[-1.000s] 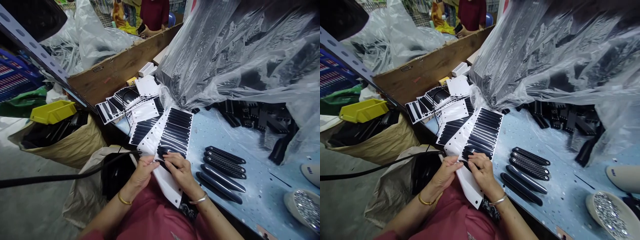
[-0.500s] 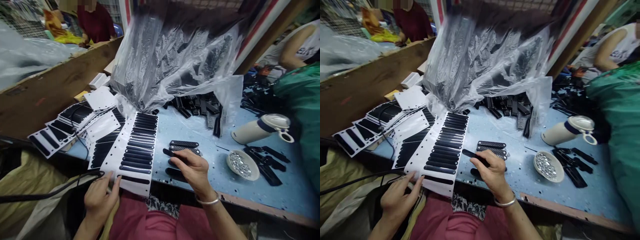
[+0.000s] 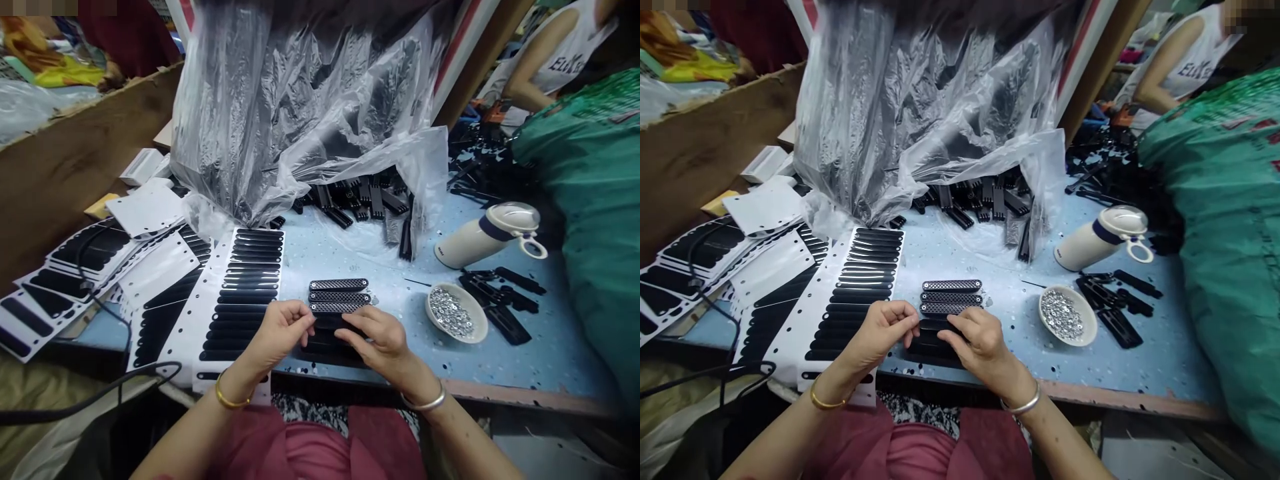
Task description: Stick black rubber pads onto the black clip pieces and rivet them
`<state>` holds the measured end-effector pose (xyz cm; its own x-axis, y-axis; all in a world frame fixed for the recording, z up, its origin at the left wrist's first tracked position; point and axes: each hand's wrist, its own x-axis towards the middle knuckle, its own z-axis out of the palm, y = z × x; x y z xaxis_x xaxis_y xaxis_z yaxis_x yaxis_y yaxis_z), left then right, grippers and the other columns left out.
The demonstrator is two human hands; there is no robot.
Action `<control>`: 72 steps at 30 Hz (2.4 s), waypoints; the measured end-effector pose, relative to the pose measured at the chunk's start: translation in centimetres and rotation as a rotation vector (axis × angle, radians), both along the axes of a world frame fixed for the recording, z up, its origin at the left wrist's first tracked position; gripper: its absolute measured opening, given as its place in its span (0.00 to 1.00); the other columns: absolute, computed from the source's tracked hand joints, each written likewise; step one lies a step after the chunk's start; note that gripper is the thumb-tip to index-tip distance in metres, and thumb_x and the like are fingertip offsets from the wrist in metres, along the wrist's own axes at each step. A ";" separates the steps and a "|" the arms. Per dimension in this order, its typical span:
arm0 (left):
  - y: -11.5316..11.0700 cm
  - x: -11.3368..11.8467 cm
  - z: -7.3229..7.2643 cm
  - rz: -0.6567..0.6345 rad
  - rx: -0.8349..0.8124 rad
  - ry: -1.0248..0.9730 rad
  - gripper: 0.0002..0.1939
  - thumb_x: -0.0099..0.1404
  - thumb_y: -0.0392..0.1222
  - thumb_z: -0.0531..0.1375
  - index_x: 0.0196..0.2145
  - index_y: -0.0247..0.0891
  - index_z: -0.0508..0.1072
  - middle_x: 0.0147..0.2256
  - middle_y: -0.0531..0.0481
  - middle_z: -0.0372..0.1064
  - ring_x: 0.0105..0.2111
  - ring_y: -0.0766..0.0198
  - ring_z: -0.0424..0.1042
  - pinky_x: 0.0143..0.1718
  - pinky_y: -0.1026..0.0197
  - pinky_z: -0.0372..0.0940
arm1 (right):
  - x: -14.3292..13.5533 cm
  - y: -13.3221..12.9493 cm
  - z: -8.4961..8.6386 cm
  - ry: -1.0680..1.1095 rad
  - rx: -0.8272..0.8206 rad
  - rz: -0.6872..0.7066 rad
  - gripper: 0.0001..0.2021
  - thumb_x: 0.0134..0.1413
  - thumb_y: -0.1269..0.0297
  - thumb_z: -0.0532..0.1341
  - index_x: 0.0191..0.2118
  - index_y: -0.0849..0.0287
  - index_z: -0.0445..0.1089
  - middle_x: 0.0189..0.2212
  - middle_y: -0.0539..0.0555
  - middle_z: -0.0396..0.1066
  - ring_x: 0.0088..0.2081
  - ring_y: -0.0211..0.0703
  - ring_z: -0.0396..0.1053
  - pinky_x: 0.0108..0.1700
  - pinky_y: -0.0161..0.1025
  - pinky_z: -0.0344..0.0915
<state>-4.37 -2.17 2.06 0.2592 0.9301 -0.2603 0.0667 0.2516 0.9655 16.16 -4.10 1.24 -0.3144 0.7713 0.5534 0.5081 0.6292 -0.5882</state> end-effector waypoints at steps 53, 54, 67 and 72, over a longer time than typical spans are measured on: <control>1.6 -0.9 -3.5 -0.075 0.426 0.387 0.11 0.55 0.35 0.61 0.36 0.37 0.79 0.27 0.48 0.75 0.22 0.67 0.68 0.25 0.65 0.63 | 0.6 2.6 -1.0 -0.266 -0.035 -0.052 0.06 0.56 0.67 0.64 0.39 0.53 0.78 0.36 0.55 0.79 0.33 0.45 0.73 0.35 0.44 0.67; 1.6 -0.9 -3.5 -0.071 0.416 0.378 0.11 0.55 0.34 0.61 0.37 0.37 0.79 0.27 0.49 0.75 0.21 0.67 0.68 0.24 0.65 0.63 | 0.4 2.7 -1.0 -0.264 -0.048 -0.036 0.06 0.56 0.67 0.64 0.39 0.53 0.78 0.36 0.55 0.79 0.33 0.46 0.73 0.36 0.44 0.67; 1.5 -1.2 -3.5 -0.073 0.375 0.423 0.08 0.54 0.33 0.61 0.32 0.35 0.79 0.24 0.50 0.73 0.21 0.67 0.68 0.23 0.66 0.62 | -0.7 3.1 -1.8 -0.271 -0.111 0.006 0.05 0.57 0.66 0.63 0.38 0.55 0.77 0.35 0.55 0.79 0.33 0.45 0.72 0.37 0.43 0.67; 1.5 -1.2 -3.4 -0.074 0.401 0.422 0.07 0.55 0.33 0.61 0.32 0.34 0.78 0.23 0.50 0.73 0.21 0.68 0.68 0.22 0.68 0.62 | -0.8 3.2 -1.9 -0.293 -0.100 0.016 0.05 0.58 0.66 0.62 0.37 0.56 0.77 0.34 0.55 0.79 0.33 0.44 0.72 0.36 0.42 0.66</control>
